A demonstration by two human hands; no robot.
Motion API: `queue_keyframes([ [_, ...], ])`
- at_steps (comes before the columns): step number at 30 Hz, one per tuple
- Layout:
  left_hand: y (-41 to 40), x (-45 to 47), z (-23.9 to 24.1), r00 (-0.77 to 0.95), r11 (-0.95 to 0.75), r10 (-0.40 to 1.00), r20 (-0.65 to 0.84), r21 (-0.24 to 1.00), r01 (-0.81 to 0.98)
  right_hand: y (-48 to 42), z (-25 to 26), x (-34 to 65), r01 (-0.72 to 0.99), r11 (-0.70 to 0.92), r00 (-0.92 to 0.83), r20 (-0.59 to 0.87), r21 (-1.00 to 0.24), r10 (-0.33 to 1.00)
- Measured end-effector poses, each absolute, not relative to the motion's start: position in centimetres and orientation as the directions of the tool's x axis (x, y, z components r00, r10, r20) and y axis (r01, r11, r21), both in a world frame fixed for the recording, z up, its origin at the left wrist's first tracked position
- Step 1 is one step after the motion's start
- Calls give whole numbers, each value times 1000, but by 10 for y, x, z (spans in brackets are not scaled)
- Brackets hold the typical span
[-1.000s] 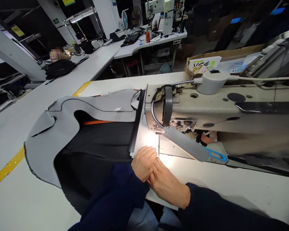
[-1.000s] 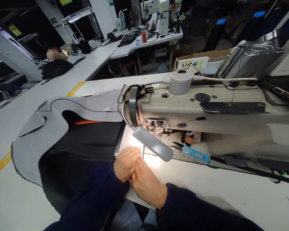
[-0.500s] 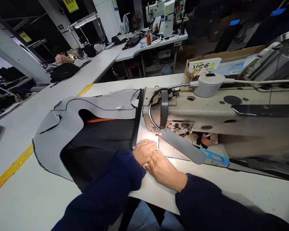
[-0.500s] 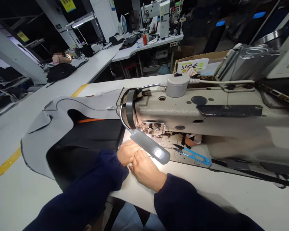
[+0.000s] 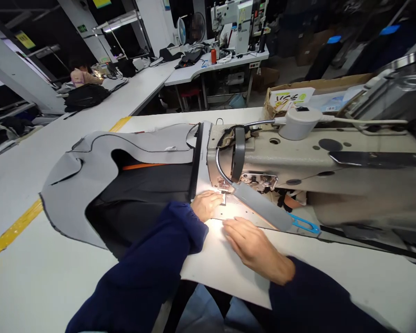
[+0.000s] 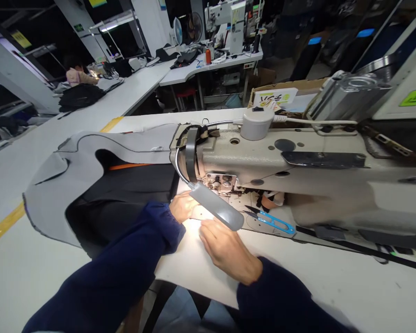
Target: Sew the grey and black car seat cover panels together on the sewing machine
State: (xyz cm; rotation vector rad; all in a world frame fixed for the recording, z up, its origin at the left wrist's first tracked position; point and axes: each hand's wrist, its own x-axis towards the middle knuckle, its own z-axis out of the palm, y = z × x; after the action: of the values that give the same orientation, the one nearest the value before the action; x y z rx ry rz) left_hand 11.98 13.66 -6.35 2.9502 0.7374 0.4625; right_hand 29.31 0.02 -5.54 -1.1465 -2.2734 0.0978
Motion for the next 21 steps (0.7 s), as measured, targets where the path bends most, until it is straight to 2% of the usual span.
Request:
queue_keyframes([
  [3,133,119,-62,853,-897,442,279,122,425,-48,-55,349,803,510,-278,561,-310,779],
  [5,129,120,-60,858,-907,422,294,119,405,-79,-57,390,909,327,-131,570,-258,811],
  [8,121,123,-59,848,-906,420,323,95,413,-107,-58,438,991,-25,85,490,-128,868],
  [10,114,125,-60,840,-897,424,338,27,442,-112,-60,458,988,-157,139,421,9,896],
  [13,104,121,-64,836,-895,385,391,-63,442,-106,-64,470,965,-176,110,311,192,944],
  [16,91,112,-67,837,-923,323,442,-49,382,-98,-66,472,958,-138,78,236,253,969],
  [18,79,106,-66,823,-945,299,484,33,324,-96,-66,474,962,-116,59,227,248,972],
  [21,55,103,-61,774,-923,367,516,306,233,-96,-65,481,975,-87,36,241,203,970],
])
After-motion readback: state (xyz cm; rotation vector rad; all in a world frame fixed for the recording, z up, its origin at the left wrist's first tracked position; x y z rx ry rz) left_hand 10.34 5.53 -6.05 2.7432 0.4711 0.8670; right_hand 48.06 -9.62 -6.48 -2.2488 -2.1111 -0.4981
